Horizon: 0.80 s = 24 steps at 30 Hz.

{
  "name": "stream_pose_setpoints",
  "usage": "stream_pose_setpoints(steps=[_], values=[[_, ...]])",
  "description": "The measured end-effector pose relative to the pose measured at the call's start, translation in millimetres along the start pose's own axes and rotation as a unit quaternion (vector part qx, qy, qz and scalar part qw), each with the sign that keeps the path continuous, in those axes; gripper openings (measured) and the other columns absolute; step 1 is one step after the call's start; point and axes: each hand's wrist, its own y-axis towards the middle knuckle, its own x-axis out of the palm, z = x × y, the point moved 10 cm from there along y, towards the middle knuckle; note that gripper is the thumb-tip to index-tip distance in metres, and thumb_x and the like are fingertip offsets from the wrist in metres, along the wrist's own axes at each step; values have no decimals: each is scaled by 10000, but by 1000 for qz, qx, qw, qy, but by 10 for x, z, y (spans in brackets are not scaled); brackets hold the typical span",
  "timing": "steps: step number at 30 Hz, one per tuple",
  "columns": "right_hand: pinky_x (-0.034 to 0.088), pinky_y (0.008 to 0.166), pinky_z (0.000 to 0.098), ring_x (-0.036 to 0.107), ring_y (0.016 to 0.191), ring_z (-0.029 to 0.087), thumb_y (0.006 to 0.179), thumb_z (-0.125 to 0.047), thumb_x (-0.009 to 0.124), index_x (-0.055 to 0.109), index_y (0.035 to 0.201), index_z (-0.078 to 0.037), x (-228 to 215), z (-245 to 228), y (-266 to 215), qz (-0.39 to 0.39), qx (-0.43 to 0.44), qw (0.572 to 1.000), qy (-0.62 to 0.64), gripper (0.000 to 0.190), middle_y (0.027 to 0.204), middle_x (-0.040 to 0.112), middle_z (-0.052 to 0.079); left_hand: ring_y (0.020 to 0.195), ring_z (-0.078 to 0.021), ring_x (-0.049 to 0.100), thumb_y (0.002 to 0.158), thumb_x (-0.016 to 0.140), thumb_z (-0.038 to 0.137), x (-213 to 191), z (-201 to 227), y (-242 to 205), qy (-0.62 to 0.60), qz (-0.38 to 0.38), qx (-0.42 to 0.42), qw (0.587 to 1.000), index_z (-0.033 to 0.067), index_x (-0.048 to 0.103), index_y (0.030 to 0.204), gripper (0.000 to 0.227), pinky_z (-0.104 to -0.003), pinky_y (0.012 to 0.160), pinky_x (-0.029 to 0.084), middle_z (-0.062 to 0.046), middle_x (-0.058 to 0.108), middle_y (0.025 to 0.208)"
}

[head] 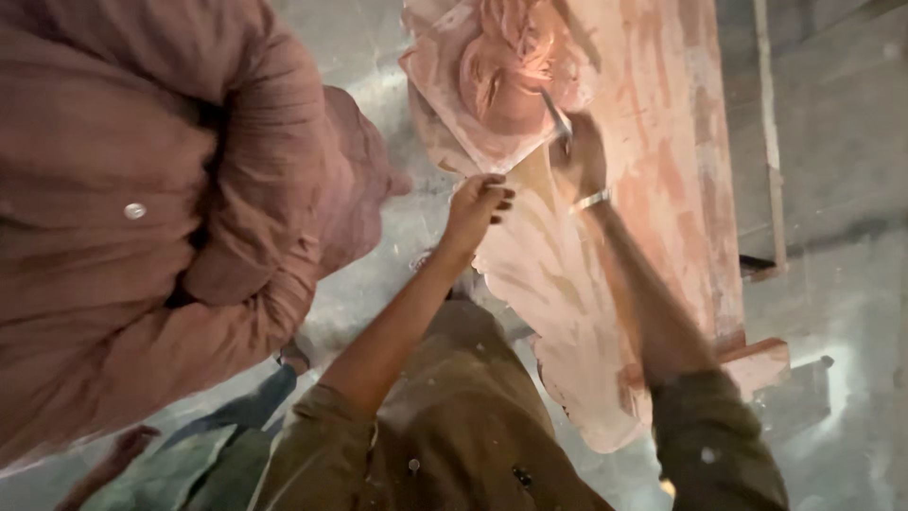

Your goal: The person applies a reddish-brown putty to a small rectangular card using a scraper tool, smoothing the surface. They then apply the putty to a larger wooden board, spreading it across the surface and into the edges. The person works in a workshop environment with other wooden items visible.

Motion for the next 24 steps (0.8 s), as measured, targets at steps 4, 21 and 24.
stream_pose_setpoints(steps=[4,21,24], values=[[494,800,501,640,1002,375,751,-39,620,711,1105,-99,457,342,383,-45,-43,979,-196,370,1100,723,127,889,-114,601,980,610,141,-351,-35,197,33,38,51,997,43,637,1216,257,-275,734,491,-37,688,1092],[532,719,419,667,855,300,779,-137,664,770,1036,-154,1501,-356,725,-285,-123,943,-122,279,985,738,58,670,-76,445,983,580,179,-839,-22,622,69,117,-1,991,74,614,1016,115,-276,573,379,54,490,759],[532,746,434,677,839,296,821,-154,647,757,1182,-395,1525,-9,553,-473,-76,850,-221,448,953,737,48,787,-72,505,1019,585,165,-925,68,680,101,127,52,985,25,602,988,144,-274,668,445,44,540,837]])
